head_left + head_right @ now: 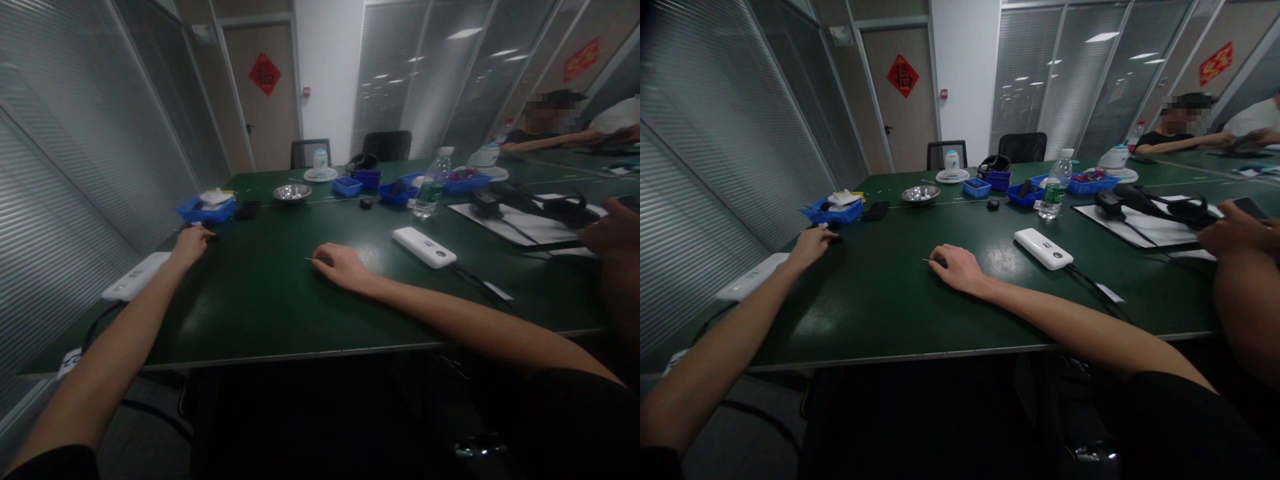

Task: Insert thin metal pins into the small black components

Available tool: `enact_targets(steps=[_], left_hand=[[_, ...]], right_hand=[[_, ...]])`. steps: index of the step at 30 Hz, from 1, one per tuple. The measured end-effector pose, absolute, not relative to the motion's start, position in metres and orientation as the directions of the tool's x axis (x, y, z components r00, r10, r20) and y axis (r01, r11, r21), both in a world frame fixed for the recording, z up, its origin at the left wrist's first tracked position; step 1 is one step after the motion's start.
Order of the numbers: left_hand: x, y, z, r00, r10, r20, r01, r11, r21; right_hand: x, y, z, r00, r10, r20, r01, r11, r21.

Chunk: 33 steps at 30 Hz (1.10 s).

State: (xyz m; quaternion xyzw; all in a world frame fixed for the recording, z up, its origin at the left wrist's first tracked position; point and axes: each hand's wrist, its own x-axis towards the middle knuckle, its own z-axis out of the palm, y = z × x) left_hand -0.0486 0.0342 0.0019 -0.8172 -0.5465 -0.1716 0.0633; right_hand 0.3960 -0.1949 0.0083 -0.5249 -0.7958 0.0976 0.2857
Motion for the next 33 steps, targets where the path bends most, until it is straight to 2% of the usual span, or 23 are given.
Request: enact_targets(steps=[5,22,25,28,33], left_hand=[[-0.048,0.032,0.001,0.276,0.882,0.383,0.915,-0.363,0.176],[-0.044,0.029,0.002,0.325,0.872,0.367,0.898,-0.406,0.168],[-0.039,0.027,0.003,0.322,0.875,0.361,0.871,-0.423,0.25],[-0.026,0.022,0.004,0.341,0.888,0.308,0.794,-0.447,0.412],[0.024,-0.006,0.008,0.54,0.814,0.213,0.585,-0.545,0.6]], right_hand=[[0.396,-0.194,0.008,-0.293,0.89,0.35,0.778,0.435,-0.454],[0.396,-0.194,0.008,-0.297,0.891,0.343,0.778,0.434,-0.454],[0.396,-0.195,0.009,-0.299,0.889,0.346,0.776,0.438,-0.454],[0.396,-0.195,0.01,-0.309,0.89,0.336,0.772,0.441,-0.457],[0.395,-0.196,0.009,-0.342,0.868,0.36,0.763,0.48,-0.434]])
